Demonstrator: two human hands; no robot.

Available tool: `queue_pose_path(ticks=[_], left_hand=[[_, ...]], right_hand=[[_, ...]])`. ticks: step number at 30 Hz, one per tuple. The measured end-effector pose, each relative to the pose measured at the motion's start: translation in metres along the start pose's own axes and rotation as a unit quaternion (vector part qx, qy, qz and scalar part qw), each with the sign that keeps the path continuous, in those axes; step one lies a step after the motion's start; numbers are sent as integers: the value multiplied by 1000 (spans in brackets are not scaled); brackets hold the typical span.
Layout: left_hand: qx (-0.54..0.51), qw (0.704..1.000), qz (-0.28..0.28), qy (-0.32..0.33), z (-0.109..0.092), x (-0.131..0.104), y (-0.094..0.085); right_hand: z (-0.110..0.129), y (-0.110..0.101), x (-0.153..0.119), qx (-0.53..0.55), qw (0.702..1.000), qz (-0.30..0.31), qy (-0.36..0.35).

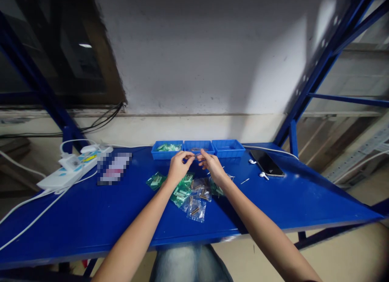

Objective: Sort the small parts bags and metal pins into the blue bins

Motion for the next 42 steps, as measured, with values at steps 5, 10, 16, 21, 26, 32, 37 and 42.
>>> queue_pose_path(ticks=[5,10,16,21,26,32,37,42], left_hand=[[99,986,37,130,-13,-7,4],[116,984,81,105,-11,-12,12],[150,959,238,41,4,-18,18],[171,932,320,28,9,-19,12],[171,936,308,24,12,-18,13],[160,953,256,13,16,-14,14],[133,969,210,-2,10,-10,10],[61,988,140,-35,9,-6,6]], right_hand=[[1,-3,2,14,1000,-16,10],[14,-22,9,14,988,-133,-81],[46,-44,7,-38,893,-313,-321],[65,-54,6,-55,805,-411,-426],[62,-52,12,-70,822,-382,-417],[47,-44,12,-96,847,-345,-392],[42,-38,19,-159,846,-303,-409],[23,-23,25,-296,867,-160,-368]])
Point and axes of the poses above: each hand's wrist, its own x-axis towards the middle knuckle, its own y-axis out of the palm, z = x × y, the point moved 3 cm from there along x, towards the middle knuckle, and after that the axes turned 10 degrees about -z, right-handed, at the moved point
